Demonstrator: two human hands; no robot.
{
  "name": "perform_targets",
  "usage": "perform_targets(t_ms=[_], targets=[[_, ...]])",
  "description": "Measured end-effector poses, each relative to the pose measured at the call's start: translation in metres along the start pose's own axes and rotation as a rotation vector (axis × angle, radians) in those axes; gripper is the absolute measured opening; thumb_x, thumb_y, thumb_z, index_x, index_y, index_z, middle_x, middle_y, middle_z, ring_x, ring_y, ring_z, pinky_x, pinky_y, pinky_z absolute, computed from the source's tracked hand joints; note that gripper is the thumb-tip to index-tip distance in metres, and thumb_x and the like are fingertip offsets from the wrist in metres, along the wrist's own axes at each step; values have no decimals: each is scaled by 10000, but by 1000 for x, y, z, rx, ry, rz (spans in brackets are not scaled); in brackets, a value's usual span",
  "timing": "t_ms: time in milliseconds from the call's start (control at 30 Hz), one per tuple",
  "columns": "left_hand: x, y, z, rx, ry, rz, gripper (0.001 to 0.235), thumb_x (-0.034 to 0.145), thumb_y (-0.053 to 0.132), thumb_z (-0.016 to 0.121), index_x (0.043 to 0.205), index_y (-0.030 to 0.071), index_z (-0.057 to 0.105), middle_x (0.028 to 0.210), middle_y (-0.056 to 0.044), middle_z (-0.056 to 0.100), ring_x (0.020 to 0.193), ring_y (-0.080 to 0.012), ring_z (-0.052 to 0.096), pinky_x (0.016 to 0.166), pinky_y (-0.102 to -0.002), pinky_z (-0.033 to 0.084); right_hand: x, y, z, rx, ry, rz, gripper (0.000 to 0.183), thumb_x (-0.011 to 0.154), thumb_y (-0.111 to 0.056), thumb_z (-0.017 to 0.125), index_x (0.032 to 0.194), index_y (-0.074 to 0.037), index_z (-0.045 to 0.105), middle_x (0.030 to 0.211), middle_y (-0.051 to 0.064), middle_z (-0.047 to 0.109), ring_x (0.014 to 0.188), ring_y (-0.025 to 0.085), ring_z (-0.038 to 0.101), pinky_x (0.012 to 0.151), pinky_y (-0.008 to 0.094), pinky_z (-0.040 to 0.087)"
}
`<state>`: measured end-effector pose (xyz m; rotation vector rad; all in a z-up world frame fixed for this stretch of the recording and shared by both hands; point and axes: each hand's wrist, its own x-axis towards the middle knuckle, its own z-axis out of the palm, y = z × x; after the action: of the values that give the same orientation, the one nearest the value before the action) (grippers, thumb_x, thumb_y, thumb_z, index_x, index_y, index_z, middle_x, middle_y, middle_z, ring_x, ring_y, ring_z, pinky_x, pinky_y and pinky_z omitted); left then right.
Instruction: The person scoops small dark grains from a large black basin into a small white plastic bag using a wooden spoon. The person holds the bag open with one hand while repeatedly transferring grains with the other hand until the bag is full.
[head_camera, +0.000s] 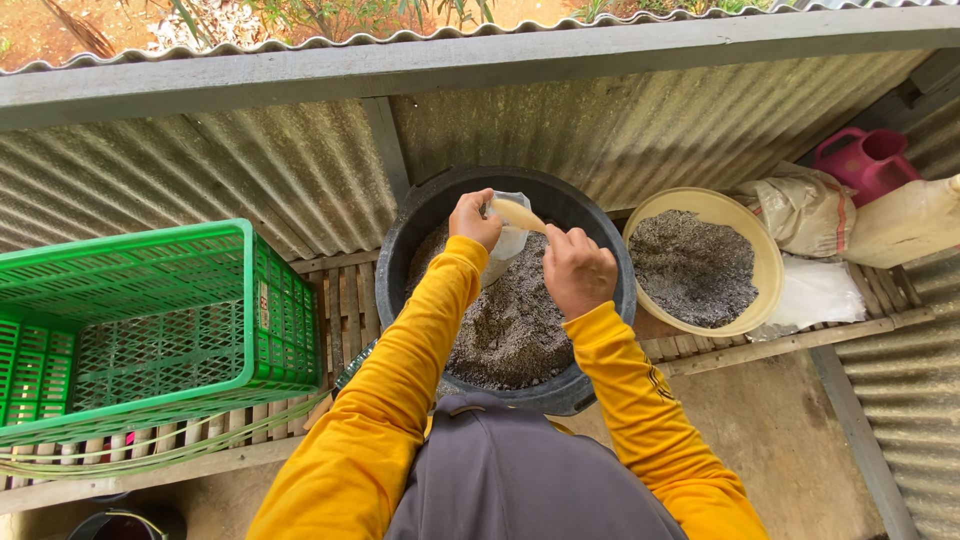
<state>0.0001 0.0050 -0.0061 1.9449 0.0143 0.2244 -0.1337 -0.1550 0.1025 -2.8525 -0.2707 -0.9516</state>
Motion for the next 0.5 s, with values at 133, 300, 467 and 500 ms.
perform_targets(t_ms=[133, 300, 467, 500], targets=[[12, -9, -14, 18, 54, 1, 429, 805, 21, 671, 1230, 53, 718, 1249, -119, 701, 1136, -244, 700, 1007, -309, 541, -17, 37, 16, 35, -97, 161, 305, 966, -182, 704, 1261, -106, 719, 905, 63, 692, 670, 180, 660, 607, 343, 517], [12, -5, -19, 105, 31, 17, 437, 791, 18, 693, 1224, 61, 723, 1259, -111, 689, 1128, -241, 678, 995, -303, 522, -76, 106, 86, -32, -449, 435, 245, 1003, -197, 653, 1233, -135, 713, 900, 67, 702, 737, 217, 686, 702, 393, 551], [6, 3, -13, 58, 10, -10, 434, 811, 25, 661, 1239, 69, 716, 1252, -97, 700, 1052, -220, 715, 940, -295, 560, -152, 131, 165, -123, -573, 561, 258, 939, -299, 663, 1158, -175, 722, 1004, 112, 706, 908, 337, 715, 769, 492, 560], [6, 3, -14, 59, 18, -5, 432, 817, 27, 659, 1243, 70, 717, 1244, -97, 705, 1042, -219, 719, 937, -296, 564, -163, 133, 175, -126, -595, 593, 272, 936, -321, 664, 1161, -178, 718, 1040, 120, 709, 944, 361, 717, 790, 503, 562]])
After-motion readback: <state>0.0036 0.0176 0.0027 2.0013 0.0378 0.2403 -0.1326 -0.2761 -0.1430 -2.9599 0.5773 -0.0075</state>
